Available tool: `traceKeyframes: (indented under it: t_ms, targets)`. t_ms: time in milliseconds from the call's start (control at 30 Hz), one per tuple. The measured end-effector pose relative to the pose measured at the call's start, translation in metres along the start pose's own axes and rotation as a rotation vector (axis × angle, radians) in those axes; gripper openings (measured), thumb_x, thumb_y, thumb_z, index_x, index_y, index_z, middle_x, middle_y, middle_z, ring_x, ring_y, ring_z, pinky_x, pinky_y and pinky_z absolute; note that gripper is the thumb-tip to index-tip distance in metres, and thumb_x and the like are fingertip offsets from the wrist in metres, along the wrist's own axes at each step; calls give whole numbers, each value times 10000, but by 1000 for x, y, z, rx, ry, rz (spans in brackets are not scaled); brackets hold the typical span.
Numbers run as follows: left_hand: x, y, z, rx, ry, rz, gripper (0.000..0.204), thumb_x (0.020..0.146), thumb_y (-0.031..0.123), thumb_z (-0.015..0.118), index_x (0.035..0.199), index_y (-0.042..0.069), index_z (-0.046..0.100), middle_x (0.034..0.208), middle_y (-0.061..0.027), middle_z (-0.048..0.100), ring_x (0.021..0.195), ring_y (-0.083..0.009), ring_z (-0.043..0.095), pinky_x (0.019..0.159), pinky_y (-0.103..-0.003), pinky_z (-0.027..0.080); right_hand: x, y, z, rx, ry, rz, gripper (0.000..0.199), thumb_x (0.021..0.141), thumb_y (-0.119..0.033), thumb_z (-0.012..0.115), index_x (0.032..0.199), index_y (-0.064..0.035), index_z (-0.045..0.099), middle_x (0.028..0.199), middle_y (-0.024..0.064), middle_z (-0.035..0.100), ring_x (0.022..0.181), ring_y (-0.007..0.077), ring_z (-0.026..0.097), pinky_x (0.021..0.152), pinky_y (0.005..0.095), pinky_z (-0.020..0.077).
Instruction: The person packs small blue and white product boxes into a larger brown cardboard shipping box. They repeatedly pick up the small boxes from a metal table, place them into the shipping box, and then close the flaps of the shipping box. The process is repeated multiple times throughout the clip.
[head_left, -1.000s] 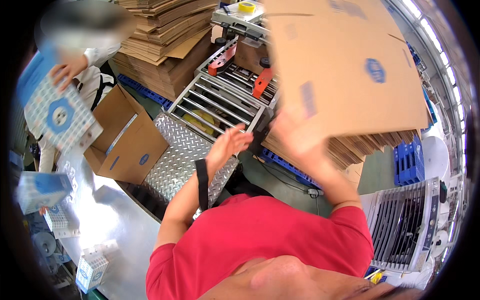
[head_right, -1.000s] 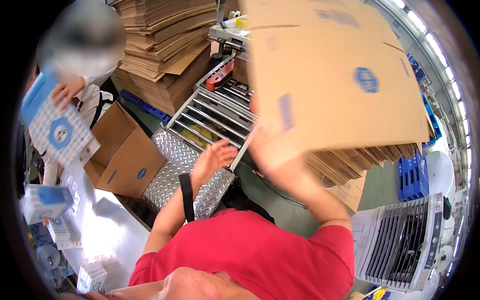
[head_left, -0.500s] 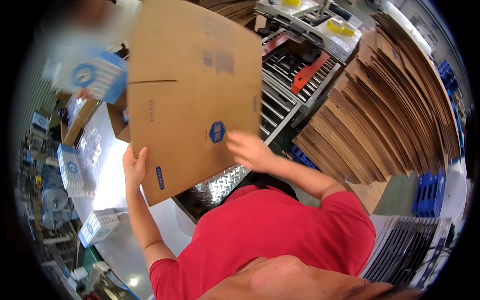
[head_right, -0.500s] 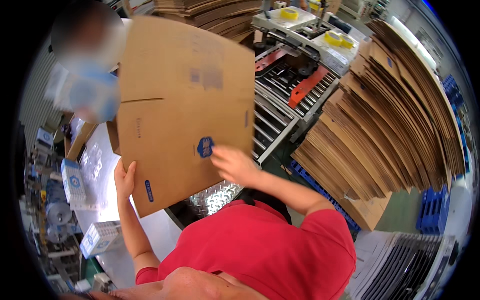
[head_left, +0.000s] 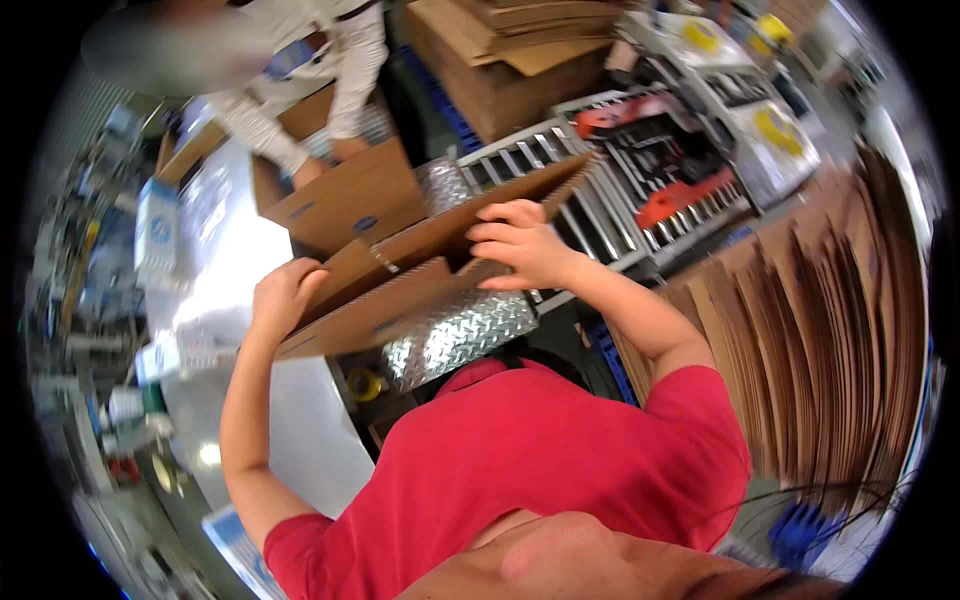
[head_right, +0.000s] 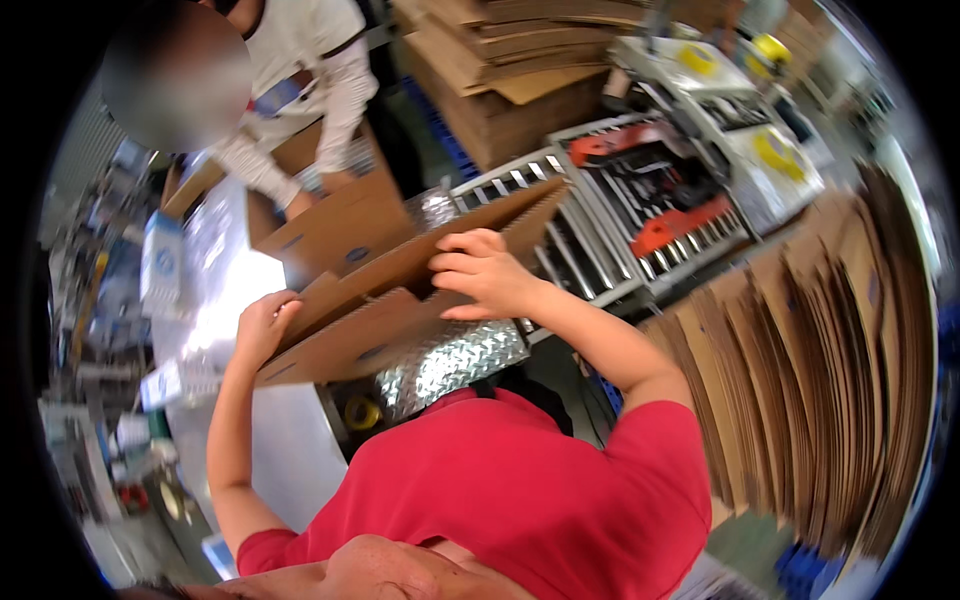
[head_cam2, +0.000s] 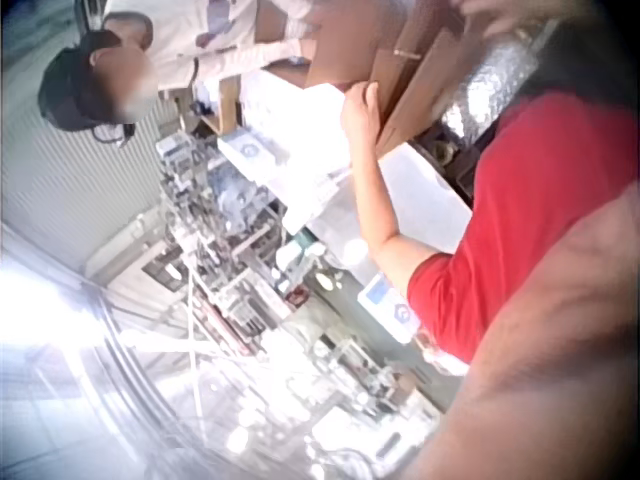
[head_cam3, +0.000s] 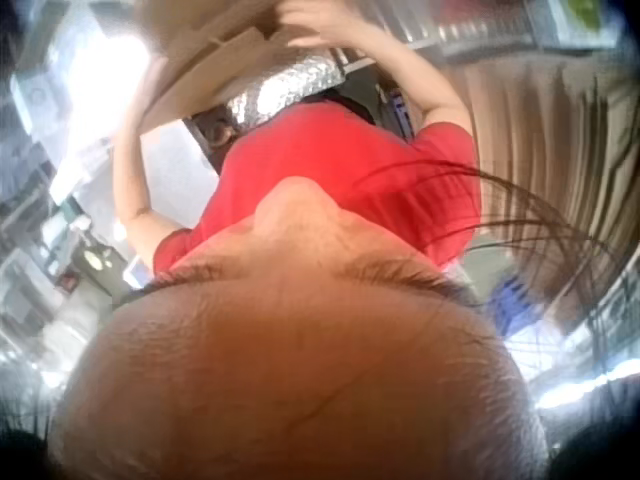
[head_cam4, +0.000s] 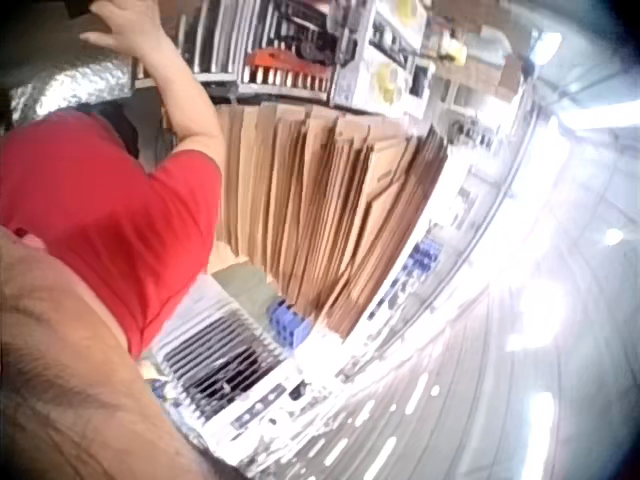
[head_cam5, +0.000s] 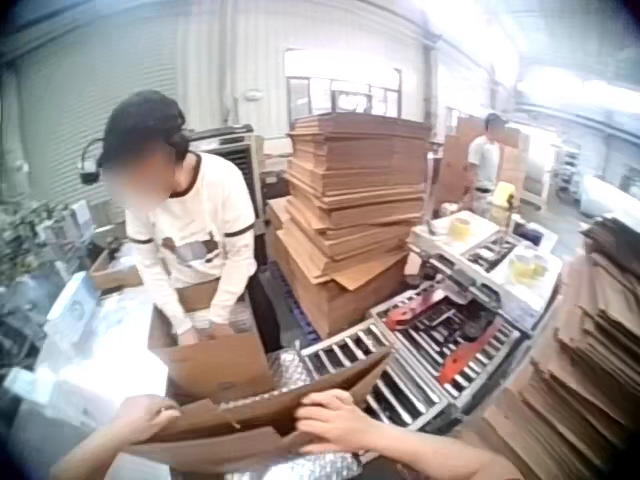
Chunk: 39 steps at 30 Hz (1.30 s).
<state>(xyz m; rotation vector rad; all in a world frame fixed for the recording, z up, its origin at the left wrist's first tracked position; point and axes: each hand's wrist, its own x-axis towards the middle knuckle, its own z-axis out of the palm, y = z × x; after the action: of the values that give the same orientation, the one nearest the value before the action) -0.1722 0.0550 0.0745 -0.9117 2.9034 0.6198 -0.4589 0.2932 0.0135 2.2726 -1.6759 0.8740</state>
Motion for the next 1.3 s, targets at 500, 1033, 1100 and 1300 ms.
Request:
traceKeyframes:
  t_ms: [500, 1033, 1100, 1300]
  targets:
    - [-76, -50, 35, -456, -942, -34, 620, 879, 475, 525, 1334, 64, 433, 1316, -157, 490, 1213, -287, 461, 988, -384, 379, 96, -77, 180, 324, -532, -381, 645, 881, -451, 510, 1410, -131, 326, 1503, 170, 167, 1395, 305, 162, 1116, 516, 111]
    - [-6, -149, 158, -1508, 430, -123, 1032, 781, 627, 552, 1458, 37, 43, 1468, -170, 251, 1342, -296, 282, 1097, -393, 254, 39, -28, 110, -185, -631, 173, 839, 803, -549, 555, 1439, -90, 257, 1508, 166, 179, 1407, 296, 143, 1129, 491, 92]
    - [-1, -123, 198, -1828, 200, -285, 885, 865, 677, 338, 1439, 24, 172, 1420, -162, 344, 1313, -292, 332, 1070, -398, 293, 8, -3, 97, -194, -615, 288, 663, 881, -411, 473, 1438, -116, 270, 1506, 168, 184, 1402, 294, 164, 1122, 507, 95]
    - [-23, -171, 449, -751, 384, -1157, 753, 917, 597, 329, 1322, -34, 409, 1193, -170, 577, 1097, -298, 548, 967, -358, 396, -141, 177, 72, 887, -108, 1319, 752, 934, -581, 308, 1410, 0, 274, 1428, 128, 359, 1289, 258, 364, 1078, 354, 273]
